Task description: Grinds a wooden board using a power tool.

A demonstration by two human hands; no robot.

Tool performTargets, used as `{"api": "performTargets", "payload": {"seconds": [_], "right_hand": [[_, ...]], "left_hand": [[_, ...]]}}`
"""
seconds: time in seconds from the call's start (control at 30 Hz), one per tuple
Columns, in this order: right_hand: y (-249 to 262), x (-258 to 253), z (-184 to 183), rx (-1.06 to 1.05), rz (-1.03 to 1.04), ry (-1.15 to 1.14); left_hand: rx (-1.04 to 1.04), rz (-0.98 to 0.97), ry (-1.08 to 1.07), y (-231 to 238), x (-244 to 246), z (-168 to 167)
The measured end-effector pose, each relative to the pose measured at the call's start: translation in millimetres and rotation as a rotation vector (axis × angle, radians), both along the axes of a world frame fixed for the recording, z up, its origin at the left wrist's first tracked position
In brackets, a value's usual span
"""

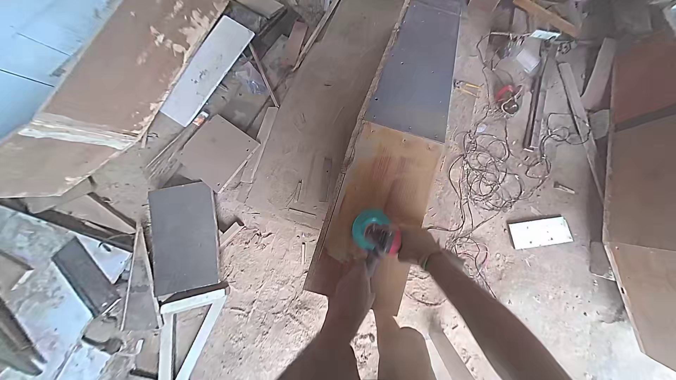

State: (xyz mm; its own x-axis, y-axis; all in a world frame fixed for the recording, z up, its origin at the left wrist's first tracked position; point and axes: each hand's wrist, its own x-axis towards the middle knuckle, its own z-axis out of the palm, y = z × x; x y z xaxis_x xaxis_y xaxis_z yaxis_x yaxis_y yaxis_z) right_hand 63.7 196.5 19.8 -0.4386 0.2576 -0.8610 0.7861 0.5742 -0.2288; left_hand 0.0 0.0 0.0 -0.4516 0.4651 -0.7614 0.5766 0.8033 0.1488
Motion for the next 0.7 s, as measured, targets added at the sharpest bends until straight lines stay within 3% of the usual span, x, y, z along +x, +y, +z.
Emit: {"api": "performTargets", "payload": {"seconds": [0.1,0.17,0.27,0.4,0.57,0.7], "right_hand": [[86.2,-19.5,24.4,0.178,-0.104,-0.026],[135.3,-27.1,20.7,0.241,-0.181,-0.03],[166.7,-29.2,2.2,0.229,-0.238,0.032],[120.8,-20.3,-10.9,0.11,-0.183,0.033],[20.1,1.7,-1.8,-0.052,-0.118,0.005],[-50.3,22.5,-18.7,-0.114,-0.04,0.009]], "left_hand": [[0.102,-0.094,-0.044,110.4,-41.3,20.0],[0.132,-0.146,-0.03,167.3,-61.6,34.6],[0.092,-0.185,0.019,200.1,-75.7,53.6],[-0.041,-0.184,0.004,154.1,-62.9,69.6],[-0.143,-0.087,-0.019,46.2,-19.6,48.2],[-0.284,-0.015,-0.035,-26.0,11.0,36.2]]}}
